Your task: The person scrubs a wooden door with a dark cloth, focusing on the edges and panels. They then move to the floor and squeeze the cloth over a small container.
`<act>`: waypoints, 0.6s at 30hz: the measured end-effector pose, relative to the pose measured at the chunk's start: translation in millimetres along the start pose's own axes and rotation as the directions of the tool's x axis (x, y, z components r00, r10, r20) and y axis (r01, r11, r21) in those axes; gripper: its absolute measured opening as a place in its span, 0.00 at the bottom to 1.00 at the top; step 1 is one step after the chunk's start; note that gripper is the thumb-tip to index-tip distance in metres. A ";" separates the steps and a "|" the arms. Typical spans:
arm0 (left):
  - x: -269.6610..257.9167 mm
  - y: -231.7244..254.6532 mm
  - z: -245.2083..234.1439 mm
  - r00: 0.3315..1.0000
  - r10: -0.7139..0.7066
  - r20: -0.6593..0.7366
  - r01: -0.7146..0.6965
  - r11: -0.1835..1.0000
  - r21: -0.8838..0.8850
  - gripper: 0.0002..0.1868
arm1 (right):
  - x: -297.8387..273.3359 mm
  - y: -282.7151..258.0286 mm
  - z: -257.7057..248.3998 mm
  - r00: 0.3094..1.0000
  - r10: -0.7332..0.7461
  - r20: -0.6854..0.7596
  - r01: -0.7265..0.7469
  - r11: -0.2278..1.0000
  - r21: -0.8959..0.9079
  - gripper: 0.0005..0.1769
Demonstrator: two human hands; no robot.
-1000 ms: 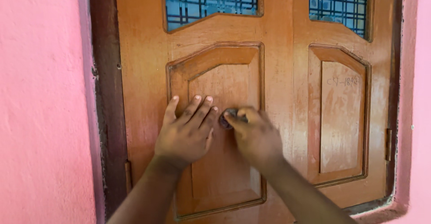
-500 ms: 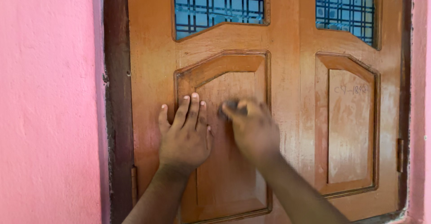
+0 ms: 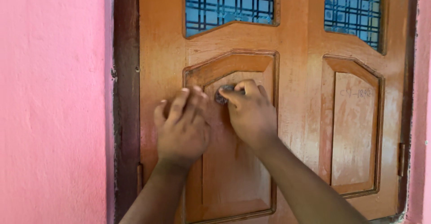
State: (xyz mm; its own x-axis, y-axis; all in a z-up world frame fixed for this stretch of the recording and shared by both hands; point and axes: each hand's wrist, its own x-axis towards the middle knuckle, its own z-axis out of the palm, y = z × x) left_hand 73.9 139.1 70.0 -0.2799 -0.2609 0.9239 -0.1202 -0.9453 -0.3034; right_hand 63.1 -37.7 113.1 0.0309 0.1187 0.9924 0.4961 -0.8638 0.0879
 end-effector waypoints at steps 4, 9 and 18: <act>2.4 1.7 0.6 0.994 -0.106 -0.016 0.107 0.993 0.048 0.25 | -22.6 -17.8 4.8 0.998 -0.061 0.034 0.060 0.998 0.028 0.17; 1.4 -0.5 2.4 0.996 -0.089 -0.021 0.090 0.996 0.027 0.24 | -17.6 -21.2 6.0 0.979 -0.200 -0.033 0.201 0.978 0.051 0.13; 0.1 -0.5 5.1 0.995 -0.098 -0.024 0.098 0.995 0.024 0.21 | -17.3 -33.9 18.9 0.992 -0.121 -0.035 0.121 0.993 0.014 0.19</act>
State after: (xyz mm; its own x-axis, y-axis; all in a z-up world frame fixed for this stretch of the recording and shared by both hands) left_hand 78.8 138.6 71.4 -0.2898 -0.1626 0.9432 -0.1239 -0.9708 -0.2054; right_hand 62.1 -1.1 91.3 -0.0596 0.2048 0.9770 0.5084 -0.8360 0.2063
